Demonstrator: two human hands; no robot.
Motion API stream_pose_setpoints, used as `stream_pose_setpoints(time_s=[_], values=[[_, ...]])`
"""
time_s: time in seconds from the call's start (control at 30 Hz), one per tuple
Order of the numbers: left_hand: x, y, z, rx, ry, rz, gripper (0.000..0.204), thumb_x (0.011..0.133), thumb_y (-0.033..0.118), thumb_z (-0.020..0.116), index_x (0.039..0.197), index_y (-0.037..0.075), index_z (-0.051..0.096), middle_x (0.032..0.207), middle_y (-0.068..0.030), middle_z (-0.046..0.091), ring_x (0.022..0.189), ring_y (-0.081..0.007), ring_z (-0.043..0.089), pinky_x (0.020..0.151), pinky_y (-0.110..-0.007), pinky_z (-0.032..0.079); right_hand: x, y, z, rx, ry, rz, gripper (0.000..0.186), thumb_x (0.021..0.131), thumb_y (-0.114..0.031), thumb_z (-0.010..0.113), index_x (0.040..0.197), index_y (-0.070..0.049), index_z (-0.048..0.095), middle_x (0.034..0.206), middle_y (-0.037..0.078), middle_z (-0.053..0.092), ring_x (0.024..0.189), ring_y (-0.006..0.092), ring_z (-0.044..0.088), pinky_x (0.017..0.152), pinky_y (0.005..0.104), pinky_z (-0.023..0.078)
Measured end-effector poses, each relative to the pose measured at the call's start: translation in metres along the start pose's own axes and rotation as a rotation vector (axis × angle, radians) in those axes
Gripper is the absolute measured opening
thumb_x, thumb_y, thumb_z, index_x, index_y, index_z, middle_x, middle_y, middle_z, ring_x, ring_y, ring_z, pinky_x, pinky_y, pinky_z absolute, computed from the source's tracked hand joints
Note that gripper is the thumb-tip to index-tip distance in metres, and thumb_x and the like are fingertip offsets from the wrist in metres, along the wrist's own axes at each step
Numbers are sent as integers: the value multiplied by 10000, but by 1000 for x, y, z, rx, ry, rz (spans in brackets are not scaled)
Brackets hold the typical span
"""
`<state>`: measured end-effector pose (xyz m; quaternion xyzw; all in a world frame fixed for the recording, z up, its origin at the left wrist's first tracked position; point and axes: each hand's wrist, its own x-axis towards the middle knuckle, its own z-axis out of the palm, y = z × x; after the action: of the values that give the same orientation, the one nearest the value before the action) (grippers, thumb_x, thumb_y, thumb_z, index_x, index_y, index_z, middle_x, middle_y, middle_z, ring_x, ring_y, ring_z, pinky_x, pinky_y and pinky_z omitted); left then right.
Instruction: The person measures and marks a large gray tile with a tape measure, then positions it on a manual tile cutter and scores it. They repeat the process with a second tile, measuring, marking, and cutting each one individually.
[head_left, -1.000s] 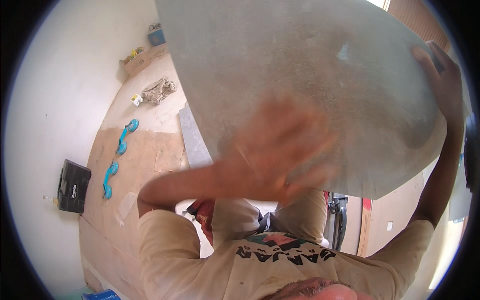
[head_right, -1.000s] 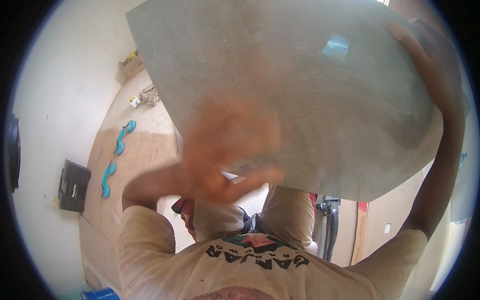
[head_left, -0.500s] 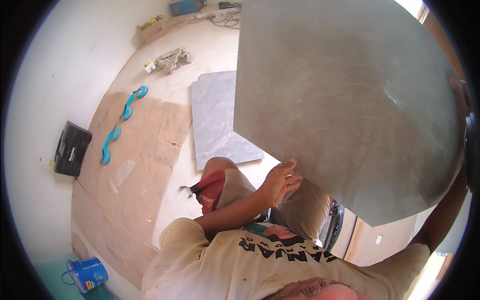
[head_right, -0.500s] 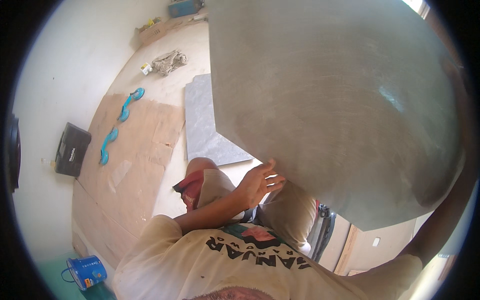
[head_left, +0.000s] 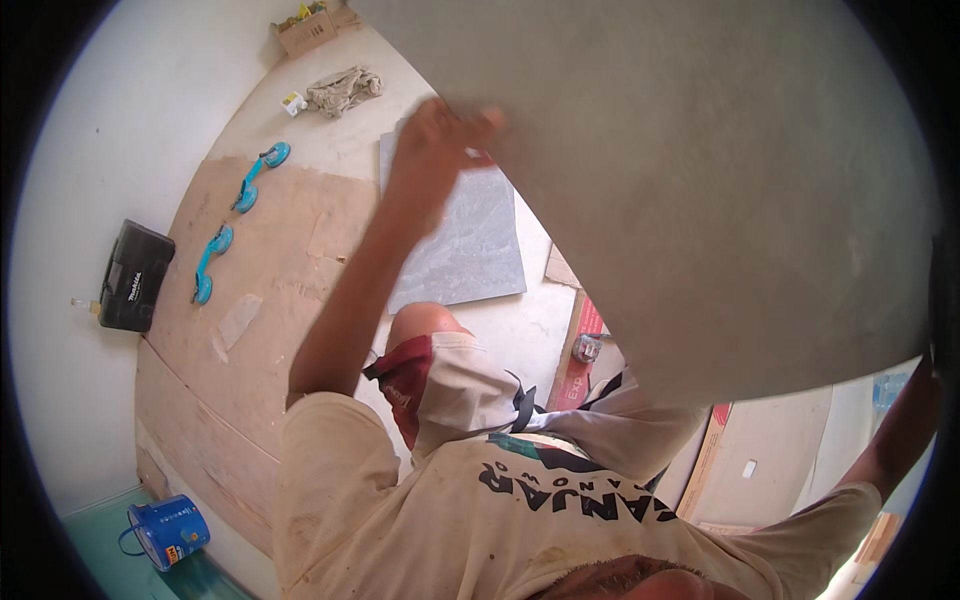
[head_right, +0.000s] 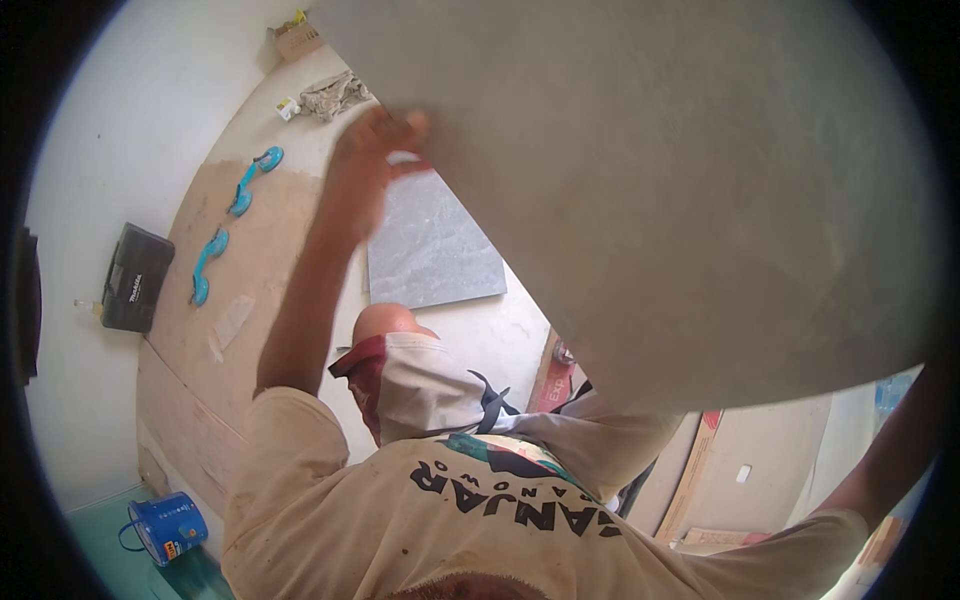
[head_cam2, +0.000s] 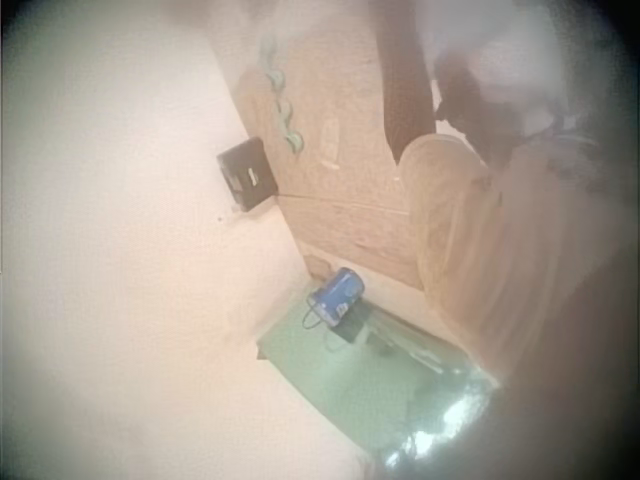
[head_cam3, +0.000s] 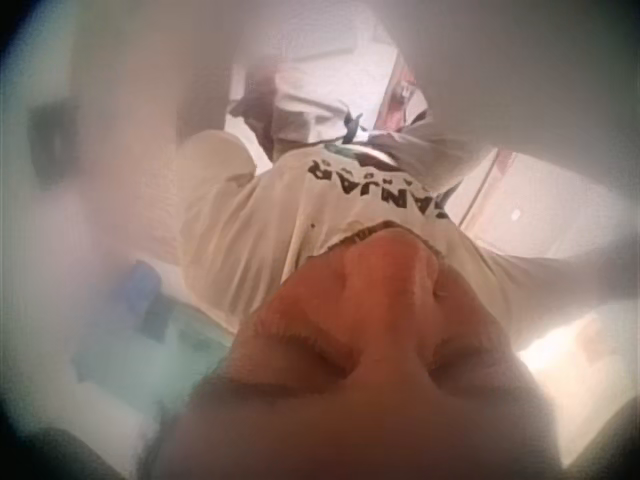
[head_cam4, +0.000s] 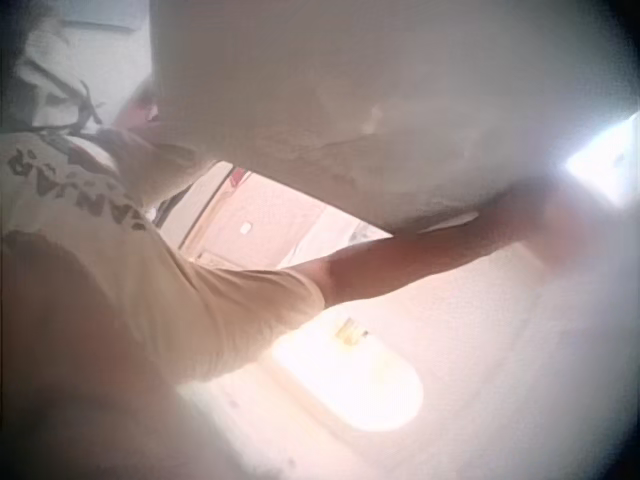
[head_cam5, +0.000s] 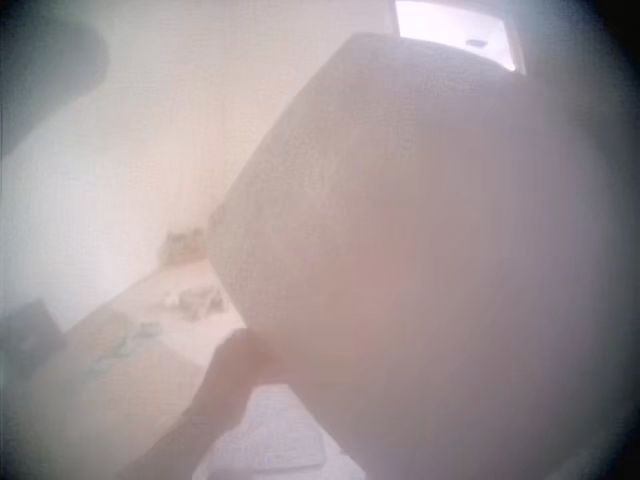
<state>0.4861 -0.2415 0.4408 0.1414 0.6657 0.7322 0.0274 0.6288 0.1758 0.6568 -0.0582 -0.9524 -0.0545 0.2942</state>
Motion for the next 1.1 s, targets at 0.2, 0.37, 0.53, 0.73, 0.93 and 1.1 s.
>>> stream_pose_setpoints(time_s=[0.2, 0.37, 0.53, 0.73, 0.93, 1.1], values=[[54, -10, -52, 144, 169, 15, 372, 882, 323, 675, 1059, 1, 617, 960, -99, 664, 831, -175, 605, 825, -375, 520, 21, 8, 108, 99, -123, 21, 600, 926, -546, 545, 869, 28, 711, 741, 128, 661, 710, 218, 580, 713, 390, 473], [71, -55, -96, 224, 330, 18, 313, 849, 254, 704, 935, -34, 617, 802, -86, 633, 694, -162, 614, 601, -316, 508, 26, -3, 205, 211, -211, 79, 682, 934, -605, 495, 889, 42, 707, 763, 130, 656, 746, 229, 582, 748, 393, 475], [97, -130, -141, 453, 404, -88, 252, 825, 261, 721, 809, 35, 612, 696, -15, 558, 585, -112, 503, 506, -301, 418, 2, -27, 328, 444, -270, 283, 766, 943, -664, 445, 908, 56, 703, 786, 132, 652, 781, 240, 584, 782, 396, 477], [100, -242, -204, 484, 454, -125, 277, 827, 232, 699, 702, 83, 502, 657, 49, 432, 623, -73, 398, 548, -286, 336, -79, -111, 446, 835, -403, 713, 602, 909, -545, 609, 763, 29, 717, 679, 114, 648, 634, 203, 609, 635, 377, 489], [101, -353, -222, 490, 457, -311, 333, 824, 180, 660, 644, 101, 390, 628, 52, 356, 605, -80, 342, 538, -297, 300, -160, -145, 506, 845, -578, 893, 586, 887, -523, 604, 857, 47, 734, 767, 191, 701, 749, 309, 696, 724, 400, 519], [105, -409, -245, 625, 435, -418, 286, 808, 193, 651, 650, 64, 451, 609, 32, 412, 590, -93, 383, 542, -306, 327, -202, -166, 559, 811, -679, 1030, 568, 862, -520, 623, 908, 34, 740, 807, 200, 708, 798, 329, 701, 761, 412, 517]])
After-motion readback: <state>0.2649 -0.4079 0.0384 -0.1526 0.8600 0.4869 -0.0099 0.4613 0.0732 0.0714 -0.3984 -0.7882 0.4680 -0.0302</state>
